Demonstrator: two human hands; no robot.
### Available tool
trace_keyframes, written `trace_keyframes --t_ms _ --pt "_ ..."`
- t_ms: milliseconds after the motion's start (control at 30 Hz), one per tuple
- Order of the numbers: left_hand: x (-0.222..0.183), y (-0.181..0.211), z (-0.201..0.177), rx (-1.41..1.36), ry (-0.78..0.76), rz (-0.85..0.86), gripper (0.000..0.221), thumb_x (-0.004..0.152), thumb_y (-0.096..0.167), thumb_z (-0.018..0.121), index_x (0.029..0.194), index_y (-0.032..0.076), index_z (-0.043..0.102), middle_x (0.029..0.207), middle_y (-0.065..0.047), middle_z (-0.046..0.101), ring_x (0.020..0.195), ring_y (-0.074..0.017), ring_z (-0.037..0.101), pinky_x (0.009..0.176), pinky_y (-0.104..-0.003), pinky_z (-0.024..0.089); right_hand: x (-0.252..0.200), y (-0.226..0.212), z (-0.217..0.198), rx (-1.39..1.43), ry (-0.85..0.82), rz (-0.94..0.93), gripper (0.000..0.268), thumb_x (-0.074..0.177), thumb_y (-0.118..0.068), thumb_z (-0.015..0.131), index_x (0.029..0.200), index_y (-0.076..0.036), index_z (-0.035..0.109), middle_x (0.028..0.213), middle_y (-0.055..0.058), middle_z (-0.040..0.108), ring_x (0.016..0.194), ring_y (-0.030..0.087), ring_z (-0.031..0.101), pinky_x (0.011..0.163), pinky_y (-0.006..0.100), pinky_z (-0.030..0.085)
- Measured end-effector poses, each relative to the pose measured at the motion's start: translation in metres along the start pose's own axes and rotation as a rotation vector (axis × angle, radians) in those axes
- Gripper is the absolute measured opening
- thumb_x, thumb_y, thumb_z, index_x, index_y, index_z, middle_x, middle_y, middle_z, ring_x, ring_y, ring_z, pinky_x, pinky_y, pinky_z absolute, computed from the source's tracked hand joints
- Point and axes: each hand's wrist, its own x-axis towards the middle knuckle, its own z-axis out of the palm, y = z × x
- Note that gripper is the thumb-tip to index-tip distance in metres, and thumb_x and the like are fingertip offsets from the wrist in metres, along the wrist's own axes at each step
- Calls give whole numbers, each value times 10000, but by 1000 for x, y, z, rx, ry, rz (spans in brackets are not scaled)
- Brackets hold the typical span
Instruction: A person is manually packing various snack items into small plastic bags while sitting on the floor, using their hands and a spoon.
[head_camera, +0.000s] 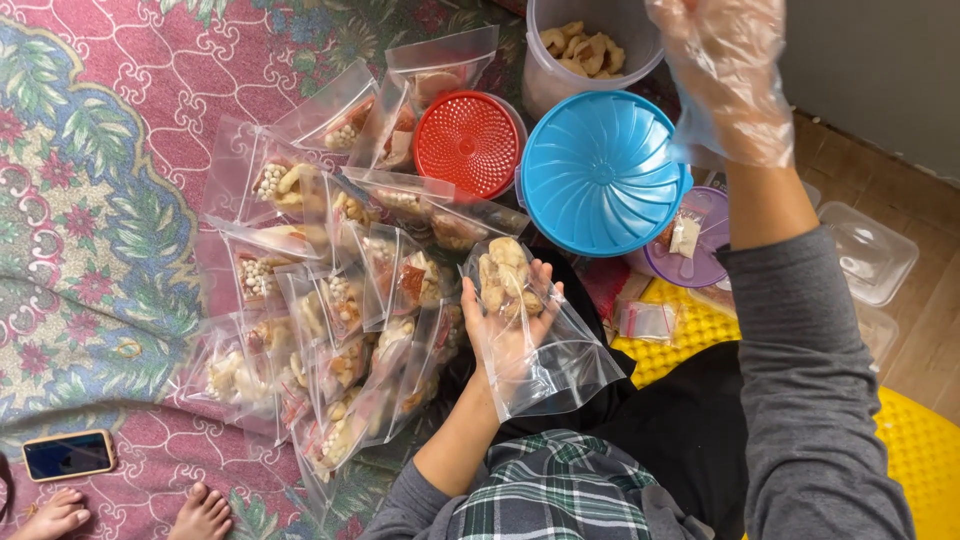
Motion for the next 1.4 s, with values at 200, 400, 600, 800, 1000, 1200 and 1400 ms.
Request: trace_keyframes --t_ms 200,400,600,800,1000,1200,1400 --pt "0 2 1 -10 24 -7 823 853 613 721 1347 -26 562 1334 -243 631 1268 -386 611 1140 -636 413 -41 -29 -31 -477 60 -129 240 1073 -393 739 1206 -205 803 1289 27 735 1119 209 729 851 327 621" --pt "5 0 -2 -6 38 -17 823 856 622 716 1355 -15 564 1337 -233 629 1258 -389 611 1150 -634 401 -120 -118 -17 -192 -182 -293 167 944 -197 606 1024 -122 733 1113 115 719 1174 313 690 982 442 563" --pt "2 -2 1 -20 42 -27 797 864 598 712 1339 -27 573 1317 -247 639 1248 -397 617 1153 -637 401 -125 -109 -6 -56 -538 -130 215 954 -326 664 1032 -126 667 1094 89 695 1057 305 697 823 417 595" --pt "4 3 0 -41 45 -19 789 856 598 712 1329 -21 584 1328 -229 637 1258 -390 611 1156 -634 396 -66 -28 22 126 -584 71 273 955 -524 654 1009 -256 655 1033 -13 673 979 244 689 802 401 572" --pt "-7 -3 18 90 70 19 867 900 659 552 1442 -18 540 1300 -182 645 1208 -310 625 1086 -514 475 17 58 111 12 -641 413 203 1043 -269 550 1037 -109 675 1010 142 686 940 395 637 715 542 467" --pt "-3 -5 25 112 149 23 905 902 684 508 1446 -40 524 1302 -185 635 1181 -301 633 1068 -504 483 29 63 184 -74 -1215 554 393 909 -306 579 1174 -63 737 1167 192 699 1007 451 680 803 521 566" --pt "6 -6 33 110 230 48 903 885 660 528 1466 -29 507 1325 -188 625 1234 -320 610 1066 -527 479 39 58 174 -269 -1279 428 358 975 -227 473 1037 -15 755 1002 193 749 874 407 721 663 488 584"
